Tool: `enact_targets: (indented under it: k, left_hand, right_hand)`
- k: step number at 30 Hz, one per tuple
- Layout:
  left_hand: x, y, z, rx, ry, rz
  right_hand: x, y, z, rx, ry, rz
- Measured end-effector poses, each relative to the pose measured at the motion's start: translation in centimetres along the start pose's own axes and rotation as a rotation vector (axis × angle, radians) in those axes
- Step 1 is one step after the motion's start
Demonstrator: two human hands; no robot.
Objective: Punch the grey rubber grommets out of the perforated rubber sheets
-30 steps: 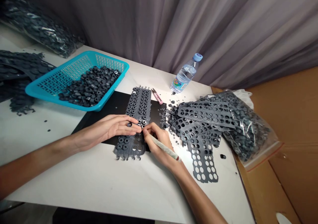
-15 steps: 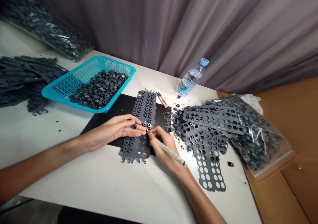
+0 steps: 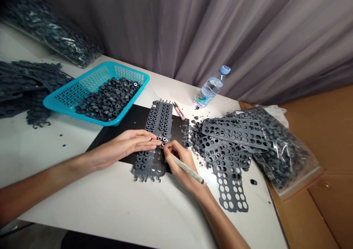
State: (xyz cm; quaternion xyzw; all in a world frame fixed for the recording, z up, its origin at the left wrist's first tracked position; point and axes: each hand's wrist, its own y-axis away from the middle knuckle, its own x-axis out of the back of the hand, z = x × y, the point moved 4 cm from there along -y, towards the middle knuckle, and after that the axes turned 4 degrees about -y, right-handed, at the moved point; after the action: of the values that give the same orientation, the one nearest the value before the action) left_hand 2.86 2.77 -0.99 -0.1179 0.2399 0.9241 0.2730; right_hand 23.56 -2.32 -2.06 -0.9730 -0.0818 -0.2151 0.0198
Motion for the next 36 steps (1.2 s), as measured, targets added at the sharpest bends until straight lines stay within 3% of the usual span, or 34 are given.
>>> enact_targets:
  k: [7,25,36]
  left_hand:
    - [0.08,-0.15,0.07,-0.006,-0.128,-0.020]
    - [-0.30,-0.10,-0.23,0.015,-0.162,-0.056]
    - [-0.65,-0.01,-0.19,0.002,-0.010,-0.079]
  right_hand:
    - [-0.07,-0.07,0.02,0.000,0.002,-0.005]
    - [-0.04,-0.17,-0.57,-0.008,0.031,-0.005]
    - [0.00,-0.05,-0.12,-0.010,0.037,-0.016]
